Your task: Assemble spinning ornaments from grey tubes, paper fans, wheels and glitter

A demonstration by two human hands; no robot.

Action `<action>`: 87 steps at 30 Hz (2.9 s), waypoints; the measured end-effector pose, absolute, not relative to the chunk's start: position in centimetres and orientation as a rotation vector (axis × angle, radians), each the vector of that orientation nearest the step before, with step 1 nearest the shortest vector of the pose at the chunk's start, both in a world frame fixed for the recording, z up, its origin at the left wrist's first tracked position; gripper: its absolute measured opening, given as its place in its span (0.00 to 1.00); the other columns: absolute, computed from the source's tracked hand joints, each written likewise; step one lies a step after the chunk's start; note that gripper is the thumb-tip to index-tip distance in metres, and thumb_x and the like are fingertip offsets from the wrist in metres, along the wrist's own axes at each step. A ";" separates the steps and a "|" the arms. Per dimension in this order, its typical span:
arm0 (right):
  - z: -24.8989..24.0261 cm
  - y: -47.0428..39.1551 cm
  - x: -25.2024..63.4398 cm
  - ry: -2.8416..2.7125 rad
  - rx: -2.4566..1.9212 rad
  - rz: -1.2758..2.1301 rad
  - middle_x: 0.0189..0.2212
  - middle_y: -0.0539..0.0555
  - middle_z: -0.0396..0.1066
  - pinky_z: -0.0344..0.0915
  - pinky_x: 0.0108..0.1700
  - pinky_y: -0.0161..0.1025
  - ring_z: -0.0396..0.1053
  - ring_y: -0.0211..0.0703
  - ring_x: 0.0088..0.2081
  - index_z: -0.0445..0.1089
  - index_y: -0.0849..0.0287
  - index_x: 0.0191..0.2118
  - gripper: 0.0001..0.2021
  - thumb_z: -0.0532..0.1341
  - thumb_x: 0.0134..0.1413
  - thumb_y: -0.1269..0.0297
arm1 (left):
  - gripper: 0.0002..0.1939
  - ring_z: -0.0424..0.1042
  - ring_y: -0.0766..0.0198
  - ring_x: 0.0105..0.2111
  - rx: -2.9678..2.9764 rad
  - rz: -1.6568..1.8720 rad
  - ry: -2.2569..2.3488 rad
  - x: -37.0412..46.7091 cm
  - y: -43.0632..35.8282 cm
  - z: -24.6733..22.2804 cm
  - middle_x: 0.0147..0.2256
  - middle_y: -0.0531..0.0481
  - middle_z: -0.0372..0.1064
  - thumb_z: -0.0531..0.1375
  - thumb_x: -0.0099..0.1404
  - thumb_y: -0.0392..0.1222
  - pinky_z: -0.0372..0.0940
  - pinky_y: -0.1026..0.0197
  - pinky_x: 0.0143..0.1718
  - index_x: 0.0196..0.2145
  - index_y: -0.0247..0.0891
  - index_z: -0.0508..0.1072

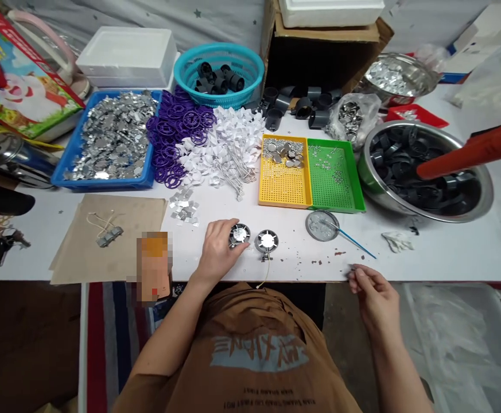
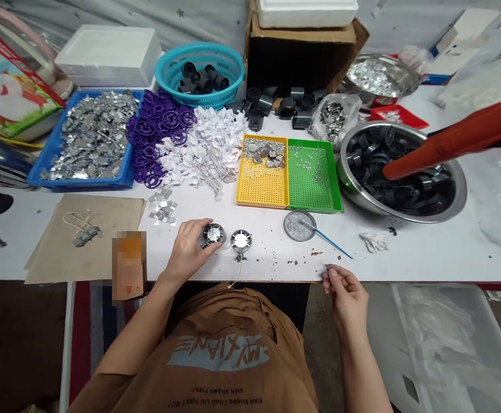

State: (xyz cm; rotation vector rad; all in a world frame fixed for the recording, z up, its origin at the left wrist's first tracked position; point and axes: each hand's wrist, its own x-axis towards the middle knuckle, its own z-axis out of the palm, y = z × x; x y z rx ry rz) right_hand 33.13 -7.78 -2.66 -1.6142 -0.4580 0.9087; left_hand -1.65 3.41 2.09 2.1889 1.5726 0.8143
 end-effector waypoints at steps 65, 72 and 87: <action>0.6 -2.9 35.9 -1.086 -1.625 0.646 0.29 0.54 0.77 0.71 0.36 0.43 0.73 0.43 0.30 0.77 0.57 0.37 0.12 0.65 0.51 0.55 | 0.29 0.63 0.50 0.48 2.233 0.790 1.337 6.9 2.8 0.3 0.48 0.40 0.61 0.61 0.62 0.47 0.62 0.46 0.51 0.58 0.38 0.58; -0.3 -2.4 36.0 -0.904 -1.553 0.619 0.26 0.54 0.76 0.69 0.34 0.42 0.71 0.41 0.28 0.77 0.59 0.36 0.14 0.66 0.48 0.54 | 0.29 0.63 0.50 0.48 2.218 0.790 1.336 6.7 2.9 0.4 0.48 0.41 0.62 0.61 0.62 0.47 0.63 0.45 0.49 0.58 0.39 0.58; -1.0 -2.4 36.5 -0.780 -1.464 0.651 0.25 0.52 0.75 0.66 0.31 0.38 0.67 0.36 0.25 0.77 0.60 0.34 0.12 0.68 0.46 0.58 | 0.28 0.63 0.50 0.48 2.206 0.774 1.344 6.8 2.9 0.6 0.48 0.41 0.62 0.61 0.62 0.47 0.63 0.46 0.49 0.57 0.39 0.58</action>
